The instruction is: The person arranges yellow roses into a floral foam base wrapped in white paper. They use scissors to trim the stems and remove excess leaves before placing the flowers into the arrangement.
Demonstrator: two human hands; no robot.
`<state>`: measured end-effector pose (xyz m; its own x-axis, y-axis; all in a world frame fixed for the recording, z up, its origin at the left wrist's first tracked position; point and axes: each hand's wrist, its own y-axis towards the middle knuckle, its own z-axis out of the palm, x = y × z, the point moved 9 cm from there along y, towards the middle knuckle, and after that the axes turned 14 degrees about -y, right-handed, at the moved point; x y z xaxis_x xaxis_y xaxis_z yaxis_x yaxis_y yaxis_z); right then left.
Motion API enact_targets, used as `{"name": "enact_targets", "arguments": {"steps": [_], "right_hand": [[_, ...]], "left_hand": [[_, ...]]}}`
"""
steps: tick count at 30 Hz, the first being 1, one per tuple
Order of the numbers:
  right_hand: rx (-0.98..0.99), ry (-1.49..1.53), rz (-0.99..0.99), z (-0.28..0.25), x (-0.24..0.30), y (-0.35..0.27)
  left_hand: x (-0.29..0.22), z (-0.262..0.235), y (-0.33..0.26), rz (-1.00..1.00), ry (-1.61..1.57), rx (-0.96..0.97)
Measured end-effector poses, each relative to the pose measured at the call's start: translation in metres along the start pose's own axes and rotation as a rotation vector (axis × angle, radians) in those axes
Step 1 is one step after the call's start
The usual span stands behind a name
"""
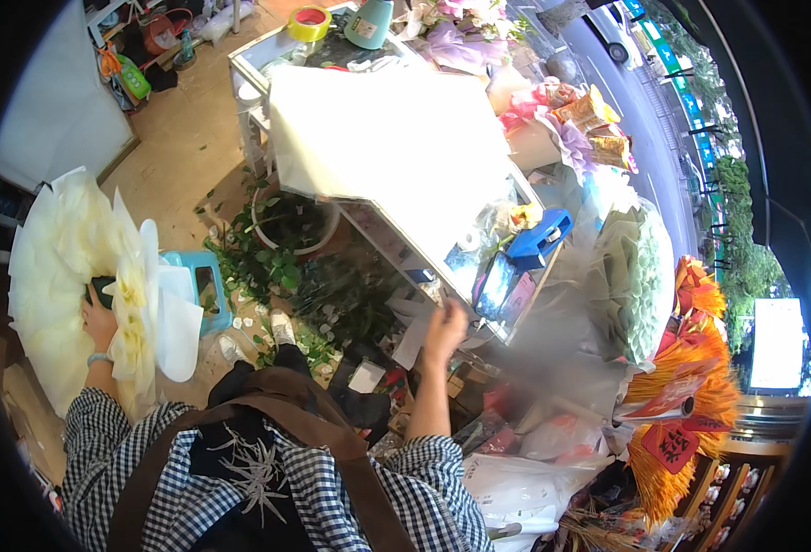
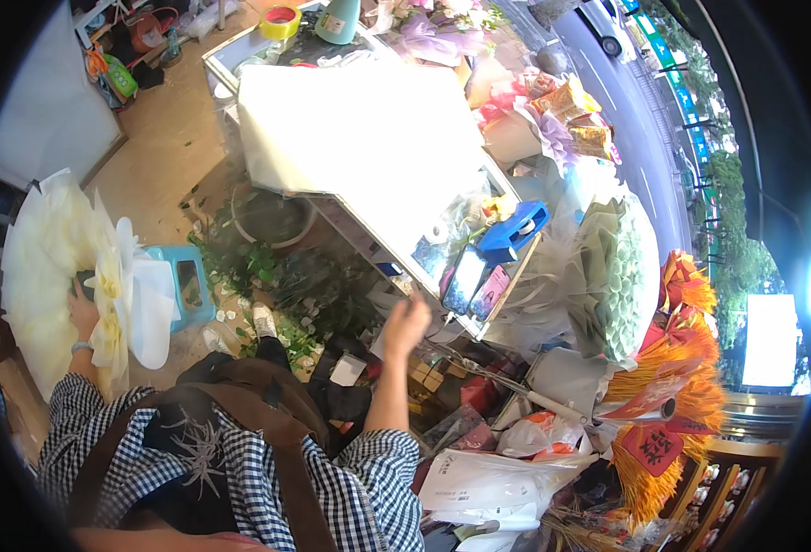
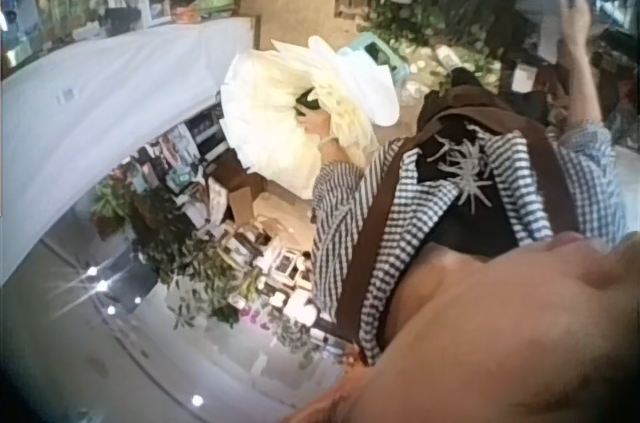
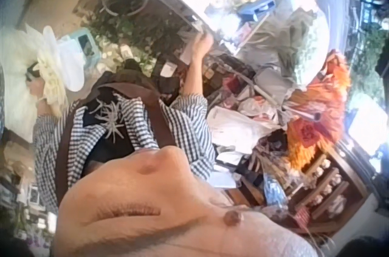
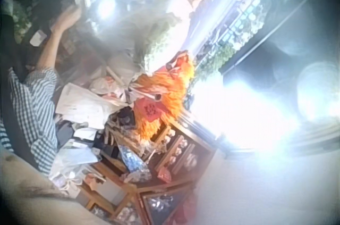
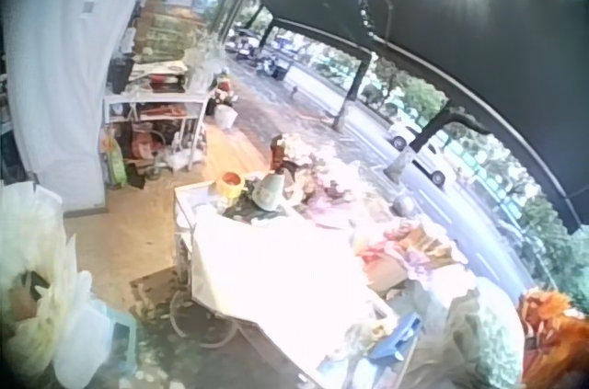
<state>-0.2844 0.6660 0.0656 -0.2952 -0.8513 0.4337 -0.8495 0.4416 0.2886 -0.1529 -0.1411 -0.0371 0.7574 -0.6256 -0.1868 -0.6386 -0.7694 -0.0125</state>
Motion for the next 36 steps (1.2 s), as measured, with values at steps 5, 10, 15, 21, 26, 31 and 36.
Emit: {"name": "enact_targets", "arguments": {"steps": [5,10,15,21,26,31,36], "right_hand": [[-0.062,-0.419,0.144,-0.038,-0.074,0.086],[0.137,-0.539,0.238,-0.005,-0.103,0.11],[0.094,-0.564,0.203,-0.005,-0.096,0.113],[-0.038,-0.625,0.128,-0.009,-0.045,0.106],[-0.007,-0.557,0.128,0.011,-0.012,0.113],[-0.016,-0.536,0.122,0.028,-0.002,0.122],[-0.02,-0.441,0.114,0.024,-0.007,0.113]], "left_hand": [[-0.004,-0.013,-0.015,0.058,0.185,-0.135],[-0.008,-0.018,-0.013,0.271,0.063,-0.145],[0.034,0.003,-0.006,0.096,-0.09,0.019],[0.069,0.012,-0.005,-0.109,-0.07,-0.021],[0.102,0.033,0.014,-0.221,0.091,0.036],[0.09,0.026,0.006,0.011,0.154,-0.265],[0.075,0.021,-0.008,0.024,-0.021,-0.336]]}}
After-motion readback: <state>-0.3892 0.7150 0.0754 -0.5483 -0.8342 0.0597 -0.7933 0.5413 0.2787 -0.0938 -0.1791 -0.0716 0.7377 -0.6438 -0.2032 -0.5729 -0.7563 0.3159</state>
